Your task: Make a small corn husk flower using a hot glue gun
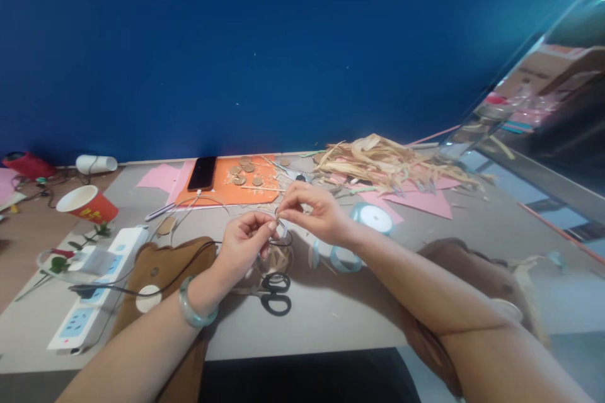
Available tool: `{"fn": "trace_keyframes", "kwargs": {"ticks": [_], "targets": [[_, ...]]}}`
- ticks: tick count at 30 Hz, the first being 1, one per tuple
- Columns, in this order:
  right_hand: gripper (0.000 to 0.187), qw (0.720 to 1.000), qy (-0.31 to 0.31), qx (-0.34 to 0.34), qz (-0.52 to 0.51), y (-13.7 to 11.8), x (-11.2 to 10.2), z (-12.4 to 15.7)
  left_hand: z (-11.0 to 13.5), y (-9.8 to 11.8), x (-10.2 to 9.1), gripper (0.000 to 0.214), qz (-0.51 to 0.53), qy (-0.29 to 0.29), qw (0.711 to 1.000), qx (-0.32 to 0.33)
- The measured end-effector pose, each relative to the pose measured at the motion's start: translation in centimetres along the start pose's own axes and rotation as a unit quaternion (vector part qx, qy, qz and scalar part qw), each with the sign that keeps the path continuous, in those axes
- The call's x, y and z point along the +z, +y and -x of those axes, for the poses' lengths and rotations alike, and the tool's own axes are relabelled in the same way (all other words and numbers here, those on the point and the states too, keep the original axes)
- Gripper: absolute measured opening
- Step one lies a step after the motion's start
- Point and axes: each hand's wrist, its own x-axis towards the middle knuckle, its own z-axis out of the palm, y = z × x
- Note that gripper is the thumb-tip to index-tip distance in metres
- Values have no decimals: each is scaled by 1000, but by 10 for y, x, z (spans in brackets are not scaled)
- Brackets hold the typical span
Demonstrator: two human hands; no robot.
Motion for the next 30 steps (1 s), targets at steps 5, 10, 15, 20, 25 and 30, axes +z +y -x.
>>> {"fn": "trace_keyframes", "kwargs": {"ticks": [5,10,15,20,25,30], "targets": [[10,1000,-3,-9,17,1,0,-1,0,2,1,23,-9,-1,1000,13],[9,1000,-3,-3,25,-1,0,-1,1,3,1,22,-26,8,999,26],[9,999,-1,46,-7,-3,1,-1,1,0,-1,20,-47,7,998,52],[11,989,-15,112,-96,-1,5,-1,1,-1,-2,18,-84,13,993,77],[15,977,-15,159,-140,-1,6,0,2,2,0,18,-91,19,993,69],[18,972,-4,171,-164,-1,9,0,2,2,0,19,-92,22,993,66]]}}
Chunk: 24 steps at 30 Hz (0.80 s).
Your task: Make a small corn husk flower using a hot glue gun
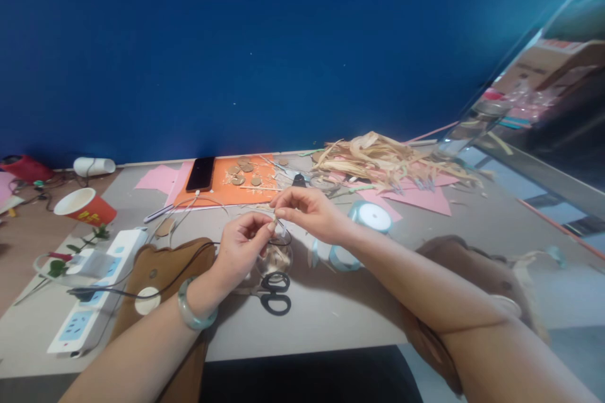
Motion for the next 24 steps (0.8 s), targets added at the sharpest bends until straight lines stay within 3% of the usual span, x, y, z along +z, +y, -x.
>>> {"fn": "trace_keyframes", "kwargs": {"ticks": [5,12,17,21,24], "targets": [[19,997,23,14,-76,3,4,0,0,-2,0,20,-6,2,1000,-2],[42,986,47,35,-153,2,7,0,1,1,1,24,31,10,999,-26],[36,981,93,64,-158,1,7,-1,0,5,2,24,47,18,998,-36],[25,983,52,119,-128,4,6,0,0,6,2,23,44,29,998,-24],[21,987,33,123,-103,4,9,2,0,4,2,22,49,33,998,-22]]}}
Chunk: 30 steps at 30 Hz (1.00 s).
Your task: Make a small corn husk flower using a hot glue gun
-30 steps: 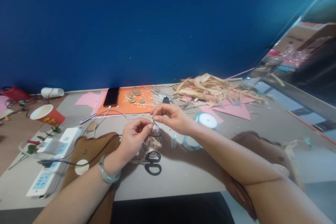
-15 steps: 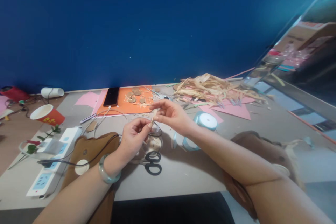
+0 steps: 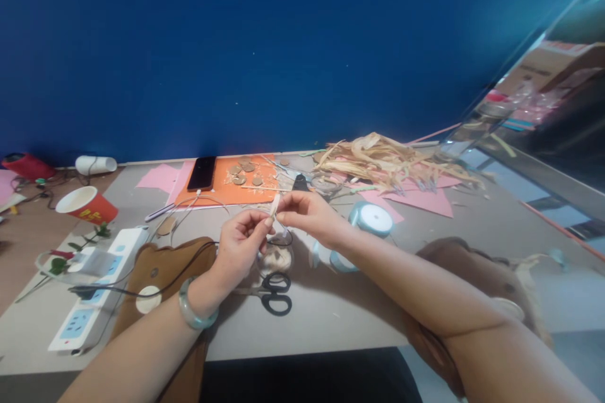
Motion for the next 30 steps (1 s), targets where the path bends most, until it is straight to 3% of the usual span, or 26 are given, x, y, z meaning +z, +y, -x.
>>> {"fn": "trace_keyframes", "kwargs": {"ticks": [6,15,30], "targets": [[13,998,13,-25,62,-2,8,5,1,0,0,21,4,-1,1000,-9],[12,995,47,-41,75,0,10,7,-1,0,1,24,50,-13,997,-61],[15,998,53,-17,-22,1,14,5,-1,6,1,19,56,-53,995,-65]]}}
